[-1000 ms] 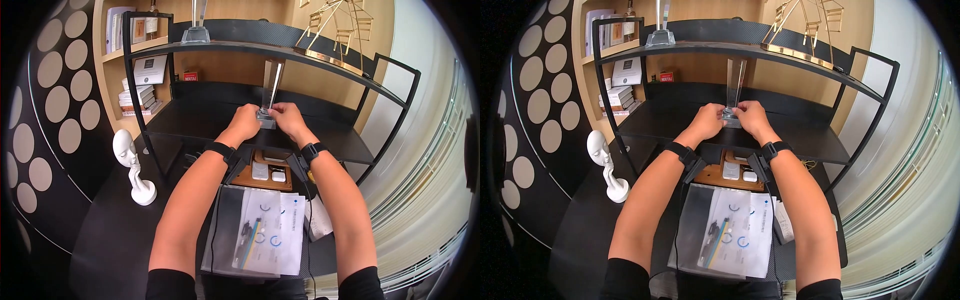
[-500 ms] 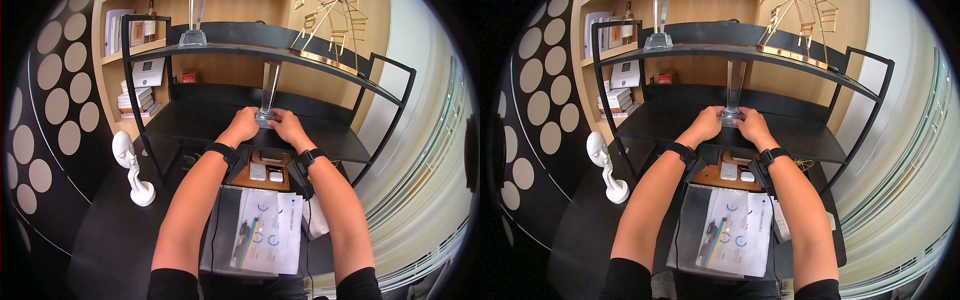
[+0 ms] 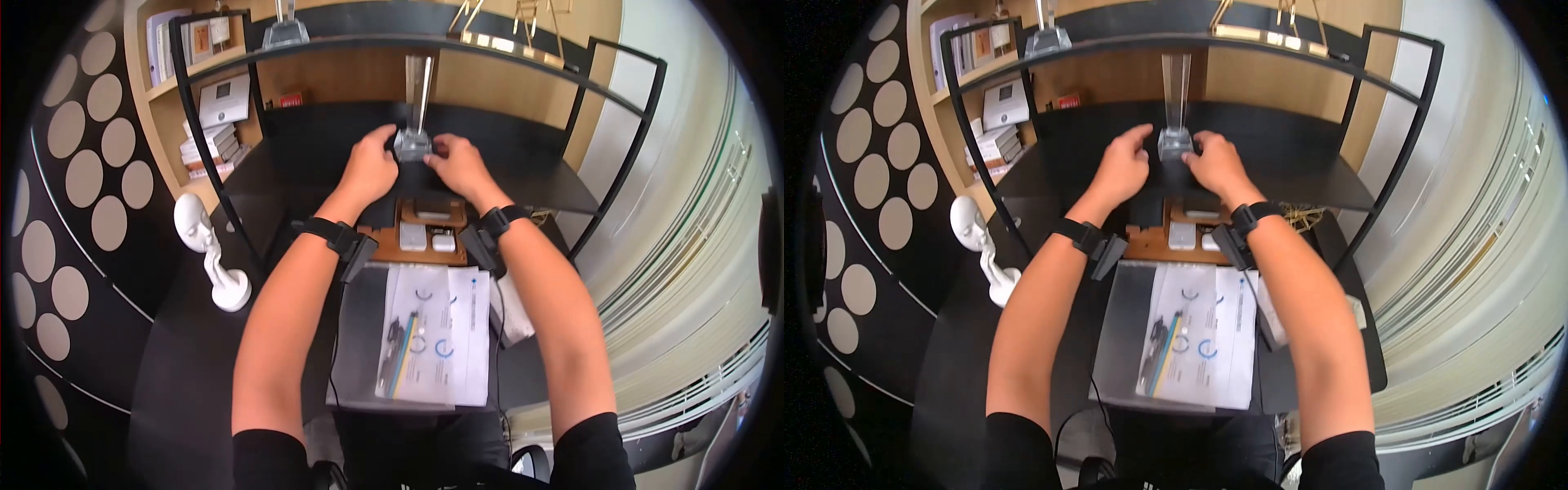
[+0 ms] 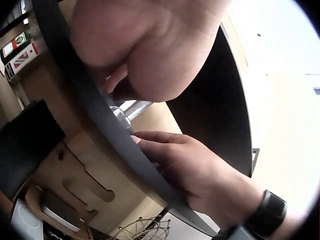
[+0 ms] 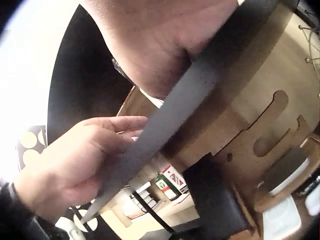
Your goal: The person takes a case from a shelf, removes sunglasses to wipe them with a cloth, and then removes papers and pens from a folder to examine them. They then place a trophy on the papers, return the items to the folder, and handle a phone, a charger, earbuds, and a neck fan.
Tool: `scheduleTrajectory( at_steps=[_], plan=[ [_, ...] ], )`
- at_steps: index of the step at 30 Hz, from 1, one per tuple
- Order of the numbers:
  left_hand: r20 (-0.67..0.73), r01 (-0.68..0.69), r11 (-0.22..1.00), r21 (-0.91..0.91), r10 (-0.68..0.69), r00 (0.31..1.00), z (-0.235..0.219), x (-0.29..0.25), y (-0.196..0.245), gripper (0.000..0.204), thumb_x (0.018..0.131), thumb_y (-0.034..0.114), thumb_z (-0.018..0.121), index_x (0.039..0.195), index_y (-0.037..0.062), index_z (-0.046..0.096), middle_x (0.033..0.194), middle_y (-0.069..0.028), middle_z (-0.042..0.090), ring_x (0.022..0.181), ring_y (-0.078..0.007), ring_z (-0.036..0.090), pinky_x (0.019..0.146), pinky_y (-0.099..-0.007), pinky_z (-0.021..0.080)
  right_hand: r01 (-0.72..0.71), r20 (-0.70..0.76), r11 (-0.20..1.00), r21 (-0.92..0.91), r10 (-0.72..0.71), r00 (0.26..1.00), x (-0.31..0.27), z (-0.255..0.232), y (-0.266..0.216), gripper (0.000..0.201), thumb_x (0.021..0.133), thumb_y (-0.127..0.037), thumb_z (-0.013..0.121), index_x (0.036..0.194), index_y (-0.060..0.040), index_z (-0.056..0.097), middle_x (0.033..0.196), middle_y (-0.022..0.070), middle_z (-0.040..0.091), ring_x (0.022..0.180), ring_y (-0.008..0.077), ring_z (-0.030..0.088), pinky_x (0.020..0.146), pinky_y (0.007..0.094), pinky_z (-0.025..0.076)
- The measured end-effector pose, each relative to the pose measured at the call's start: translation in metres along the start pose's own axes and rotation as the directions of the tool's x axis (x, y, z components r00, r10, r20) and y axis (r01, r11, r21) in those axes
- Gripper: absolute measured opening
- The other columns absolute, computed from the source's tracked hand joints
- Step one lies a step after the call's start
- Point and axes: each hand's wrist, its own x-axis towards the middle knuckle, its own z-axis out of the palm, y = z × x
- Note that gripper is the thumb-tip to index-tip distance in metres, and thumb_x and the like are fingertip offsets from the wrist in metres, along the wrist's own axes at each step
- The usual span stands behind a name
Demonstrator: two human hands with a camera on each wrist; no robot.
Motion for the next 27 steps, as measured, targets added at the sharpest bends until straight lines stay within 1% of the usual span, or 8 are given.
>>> scheduleTrajectory(
  at_steps=[4, 5, 9, 10, 12, 18, 21, 27],
  plan=[
    [-0.01, 0.029, 0.972, -0.231, -0.032, 0.999, -0.029, -0.05, 0.039, 0.03, 0.093, -0.004, 0.056, 0.122, -0.0018, 0.063, 0.118, -0.0117, 0.066, 0.109, -0.0181, 0.064, 0.092, -0.0294, 0.052, 0.075, 0.018, 0.991, 0.114, -0.078, 0.997, -0.046, -0.024, -0.016, 0.039, 0.087, -0.018, 0.074, 0.117, 0.0048, 0.066, 0.102, 0.0185, 0.073, 0.096, 0.022, 0.07, 0.085, 0.0329, 0.054],
    [0.091, 0.1, 0.957, -0.273, -0.078, 0.993, -0.033, -0.068, 0.04, 0.029, 0.093, -0.002, 0.057, 0.122, -0.0018, 0.063, 0.118, -0.0106, 0.067, 0.108, -0.0169, 0.064, 0.091, -0.029, 0.052, 0.109, -0.026, 0.982, 0.154, -0.106, 0.994, -0.064, -0.032, -0.024, 0.033, 0.087, -0.02, 0.071, 0.11, 0.0025, 0.068, 0.107, 0.0212, 0.071, 0.1, 0.0355, 0.069, 0.087, 0.0377, 0.053],
    [0.486, 0.3, 0.929, -0.215, -0.165, 0.858, -0.047, -0.147, 0.048, 0.027, 0.095, 0.005, 0.063, 0.12, -0.0018, 0.064, 0.11, -0.006, 0.069, 0.097, -0.0112, 0.064, 0.087, -0.0278, 0.052, -0.036, 0.114, 0.935, 0.352, -0.004, 0.993, -0.138, -0.046, -0.028, 0.027, 0.092, -0.013, 0.07, 0.112, 0.0042, 0.067, 0.103, 0.0111, 0.071, 0.096, 0.0158, 0.067, 0.083, 0.029, 0.054],
    [0.57, 0.368, 0.908, -0.199, -0.198, 0.798, -0.047, -0.166, 0.053, 0.03, 0.093, 0.006, 0.065, 0.121, -0.0023, 0.063, 0.109, -0.0102, 0.07, 0.097, -0.0144, 0.065, 0.086, -0.0298, 0.052, -0.086, 0.209, 0.952, 0.294, 0.024, 0.978, -0.156, -0.048, -0.024, 0.028, 0.091, -0.013, 0.071, 0.113, 0.0047, 0.066, 0.102, 0.0121, 0.071, 0.096, 0.0169, 0.068, 0.083, 0.0296, 0.055],
    [0.652, 0.125, 0.988, 0.088, -0.151, 0.743, -0.043, -0.201, 0.042, 0.045, 0.086, 0.018, 0.072, 0.125, -0.0012, 0.062, 0.118, -0.0226, 0.067, 0.11, -0.033, 0.065, 0.096, -0.0428, 0.05, -0.133, 0.361, 0.979, 0.155, 0.069, 0.93, -0.185, -0.045, -0.013, 0.033, 0.09, -0.015, 0.072, 0.114, 0.0059, 0.066, 0.101, 0.0145, 0.072, 0.093, 0.019, 0.07, 0.081, 0.0307, 0.055],
    [0.793, 0.092, 0.934, 0.344, -0.342, 0.505, -0.023, -0.258, 0.051, 0.084, 0.083, 0.04, 0.075, 0.149, 0.005, 0.039, 0.157, -0.0282, 0.026, 0.146, -0.0513, 0.017, 0.118, -0.0608, 0.017, -0.322, 0.544, 0.946, -0.049, 0.296, 0.785, -0.246, -0.01, 0.045, 0.058, 0.086, -0.021, 0.074, 0.13, 0.0103, 0.053, 0.1, 0.0268, 0.069, 0.086, 0.0305, 0.072, 0.074, 0.0373, 0.057],
    [0.779, 0.111, 0.932, 0.346, -0.351, 0.519, -0.018, -0.265, 0.047, 0.09, 0.08, 0.045, 0.077, 0.151, 0.0071, 0.037, 0.159, -0.0287, 0.021, 0.148, -0.0496, 0.015, 0.118, -0.0594, 0.016, -0.584, 0.654, 0.809, 0.066, 0.407, 0.637, -0.253, -0.008, 0.038, 0.061, 0.088, -0.015, 0.073, 0.139, 0.0056, 0.047, 0.1, 0.0181, 0.067, 0.07, 0.019, 0.069, 0.063, 0.0295, 0.057],
    [0.682, 0.219, 0.936, 0.277, -0.352, 0.641, -0.023, -0.268, 0.041, 0.089, 0.082, 0.045, 0.077, 0.149, 0.004, 0.037, 0.157, -0.0321, 0.024, 0.147, -0.0496, 0.017, 0.119, -0.0518, 0.02, -0.624, 0.606, 0.686, 0.375, 0.328, 0.725, -0.255, -0.001, 0.04, 0.055, 0.086, 0.005, 0.066, 0.136, 0.0007, 0.044, 0.091, 0.0077, 0.057, 0.071, 0.0165, 0.065, 0.061, 0.0292, 0.057]
  ],
)
